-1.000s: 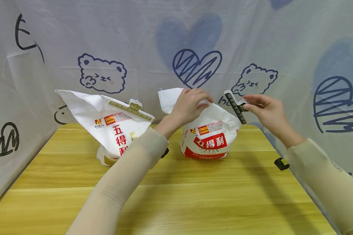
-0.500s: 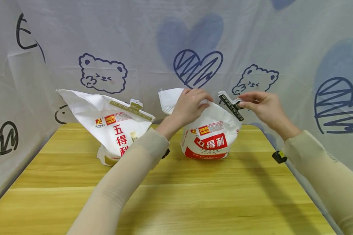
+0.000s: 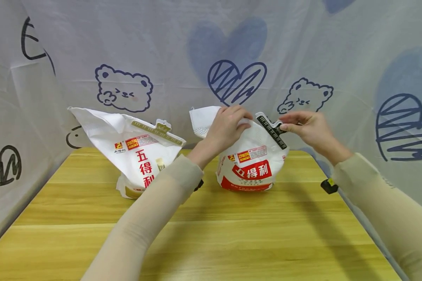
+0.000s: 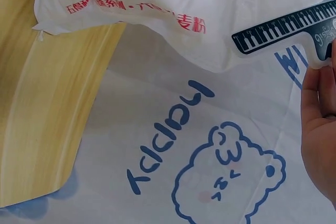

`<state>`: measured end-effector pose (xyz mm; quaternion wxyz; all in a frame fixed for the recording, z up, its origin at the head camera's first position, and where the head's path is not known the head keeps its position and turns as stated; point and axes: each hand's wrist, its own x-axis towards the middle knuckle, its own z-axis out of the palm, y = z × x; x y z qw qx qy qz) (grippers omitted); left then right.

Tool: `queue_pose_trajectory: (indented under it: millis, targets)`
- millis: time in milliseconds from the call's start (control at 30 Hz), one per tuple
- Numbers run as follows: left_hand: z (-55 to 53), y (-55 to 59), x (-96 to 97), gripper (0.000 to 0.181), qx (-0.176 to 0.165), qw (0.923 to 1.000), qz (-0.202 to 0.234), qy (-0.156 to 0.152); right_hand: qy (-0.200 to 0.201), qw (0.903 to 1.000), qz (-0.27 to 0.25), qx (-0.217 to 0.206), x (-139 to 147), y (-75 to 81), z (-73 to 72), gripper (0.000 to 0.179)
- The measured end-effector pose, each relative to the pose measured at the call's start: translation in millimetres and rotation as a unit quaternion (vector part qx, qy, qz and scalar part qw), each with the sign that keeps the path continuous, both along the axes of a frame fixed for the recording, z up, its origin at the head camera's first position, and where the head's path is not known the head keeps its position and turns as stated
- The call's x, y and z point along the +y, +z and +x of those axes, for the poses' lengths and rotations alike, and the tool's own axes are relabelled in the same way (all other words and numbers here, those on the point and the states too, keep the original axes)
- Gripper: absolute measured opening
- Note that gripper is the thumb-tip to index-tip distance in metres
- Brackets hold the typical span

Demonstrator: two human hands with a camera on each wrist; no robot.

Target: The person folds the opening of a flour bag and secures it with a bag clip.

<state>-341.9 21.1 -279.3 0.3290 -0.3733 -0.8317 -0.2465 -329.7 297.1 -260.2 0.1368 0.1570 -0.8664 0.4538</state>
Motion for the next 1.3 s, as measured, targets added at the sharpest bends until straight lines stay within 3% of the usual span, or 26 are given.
queue_pose_trajectory:
  millis: [367, 600, 967, 1300]
  targets:
    - [1.9, 0.8, -0.4, 0.016, 0.013, 0.9998, 0.011, -0.007, 0.000, 0.9993, 0.023, -0.028, -2.4, -5.2, 1.2, 0.032]
    - [1.8, 0.3, -0.1, 0.013, 0.017, 0.9997, 0.015, -0.009, 0.007, 0.9992, 0.029, -0.025, -2.4, -9.3, -0.7, 0.030]
    - [1.8, -0.4, -0.3, 0.010, 0.016, 0.9996, 0.018, -0.013, 0.007, 0.9950, 0.098, -0.020, -10.4, -4.6, 4.3, 0.026]
    - [1.7, -1.2, -0.6, 0.011, 0.014, 0.9998, 0.012, -0.004, 0.022, 0.9942, 0.104, -0.014, -13.1, -7.9, 5.8, 0.032]
